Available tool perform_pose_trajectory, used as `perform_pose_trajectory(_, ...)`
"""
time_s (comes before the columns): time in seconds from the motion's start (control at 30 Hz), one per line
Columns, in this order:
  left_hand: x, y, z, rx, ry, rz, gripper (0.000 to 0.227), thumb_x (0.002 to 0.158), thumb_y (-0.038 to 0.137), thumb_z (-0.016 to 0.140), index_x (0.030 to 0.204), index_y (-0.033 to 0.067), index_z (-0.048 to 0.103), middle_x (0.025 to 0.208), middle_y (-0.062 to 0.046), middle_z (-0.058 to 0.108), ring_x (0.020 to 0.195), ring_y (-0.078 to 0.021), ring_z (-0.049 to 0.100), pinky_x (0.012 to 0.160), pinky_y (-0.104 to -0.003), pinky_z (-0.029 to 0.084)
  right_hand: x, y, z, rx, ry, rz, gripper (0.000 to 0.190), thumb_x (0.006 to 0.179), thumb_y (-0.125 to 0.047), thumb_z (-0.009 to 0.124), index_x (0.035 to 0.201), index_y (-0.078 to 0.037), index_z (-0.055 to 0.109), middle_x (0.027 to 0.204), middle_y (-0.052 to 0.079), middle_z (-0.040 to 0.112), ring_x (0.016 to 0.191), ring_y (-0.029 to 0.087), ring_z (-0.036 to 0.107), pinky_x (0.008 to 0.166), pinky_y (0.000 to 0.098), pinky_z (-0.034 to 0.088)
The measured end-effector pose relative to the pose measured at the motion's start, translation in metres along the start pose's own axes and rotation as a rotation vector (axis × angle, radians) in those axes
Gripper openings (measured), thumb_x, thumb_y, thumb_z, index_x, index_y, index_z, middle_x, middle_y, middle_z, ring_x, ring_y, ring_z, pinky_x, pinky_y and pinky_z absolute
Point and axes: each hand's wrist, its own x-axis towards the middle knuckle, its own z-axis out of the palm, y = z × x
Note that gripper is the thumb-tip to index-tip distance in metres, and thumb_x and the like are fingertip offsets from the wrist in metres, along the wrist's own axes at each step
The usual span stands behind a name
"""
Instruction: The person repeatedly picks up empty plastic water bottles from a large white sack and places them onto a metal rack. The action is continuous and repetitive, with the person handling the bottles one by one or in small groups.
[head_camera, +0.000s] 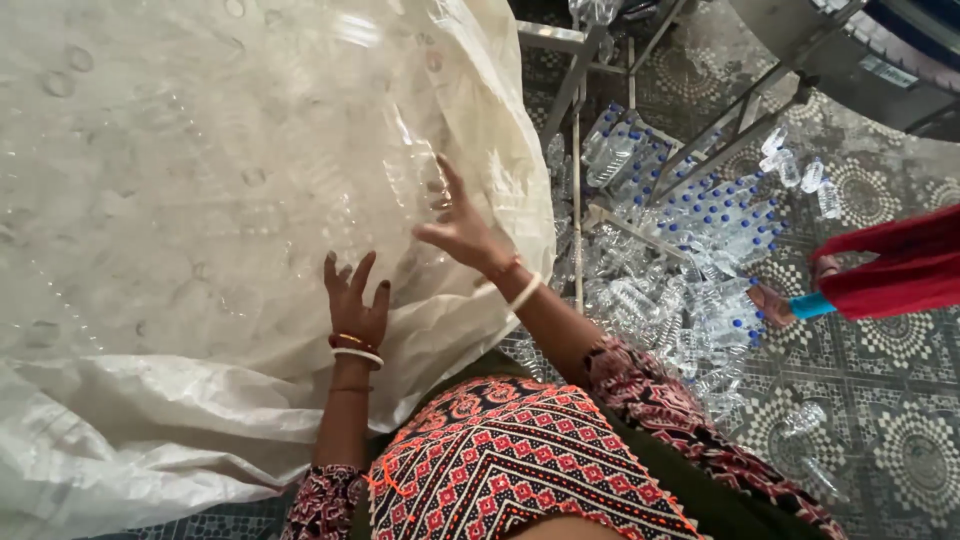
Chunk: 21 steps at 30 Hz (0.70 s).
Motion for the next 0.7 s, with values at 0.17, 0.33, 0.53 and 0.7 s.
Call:
perform_pose_trajectory(0.17, 0.001, -0.002, 0.0, 0.023, 0.015, 0.058, 0.051, 0.089, 0.014, 0.076, 0.138, 0.018, 0.064, 0.161, -0.029, 0.026, 0.13, -0.0458, 0.051, 0.105, -0.05, 0.05, -0.034, -0.068, -0.034, -0.052, 0.283, -0.644, 0.103, 0.092, -0.042, 0.077, 0.167, -0.017, 0.011, 0.146, 0.012, 0.053, 0.124, 0.025, 0.062, 0.105, 0.0418, 0.059)
perform_pose_trajectory(0.33, -0.001, 0.0, 0.0, 0.084, 0.038, 0.092, 0.054, 0.089, 0.016, 0.077, 0.14, 0.0173, 0.062, 0.16, -0.032, 0.028, 0.133, -0.0481, 0.05, 0.104, -0.05, 0.051, -0.035, -0.086, -0.118, -0.44, 0.983, -0.865, 0.104, 0.09, -0.05, 0.075, 0.167, -0.028, 0.009, 0.17, 0.0, 0.013, 0.153, 0.017, 0.019, 0.128, 0.0395, 0.027)
perform_pose_trajectory(0.53, -0.003, -0.005, 0.001, 0.157, 0.078, 0.116, 0.081, 0.086, 0.021, 0.08, 0.154, 0.0062, 0.038, 0.156, -0.034, 0.035, 0.132, -0.0488, 0.051, 0.104, -0.052, 0.049, -0.014, -0.071, -0.142, -0.445, 0.985, -0.859, 0.095, 0.1, -0.027, 0.077, 0.168, -0.03, 0.011, 0.169, -0.003, 0.015, 0.157, 0.018, 0.026, 0.129, 0.0403, 0.03)
perform_pose_trajectory(0.7, 0.0, 0.004, -0.002, 0.037, 0.053, -0.036, 0.106, 0.079, 0.022, 0.082, 0.158, -0.0078, 0.018, 0.147, -0.033, 0.049, 0.122, -0.0446, 0.06, 0.103, -0.049, 0.05, 0.016, -0.06, -0.152, -0.518, 0.987, -0.709, 0.085, 0.099, -0.02, 0.07, 0.167, -0.027, 0.019, 0.169, 0.002, 0.024, 0.156, 0.021, 0.03, 0.122, 0.0384, 0.04)
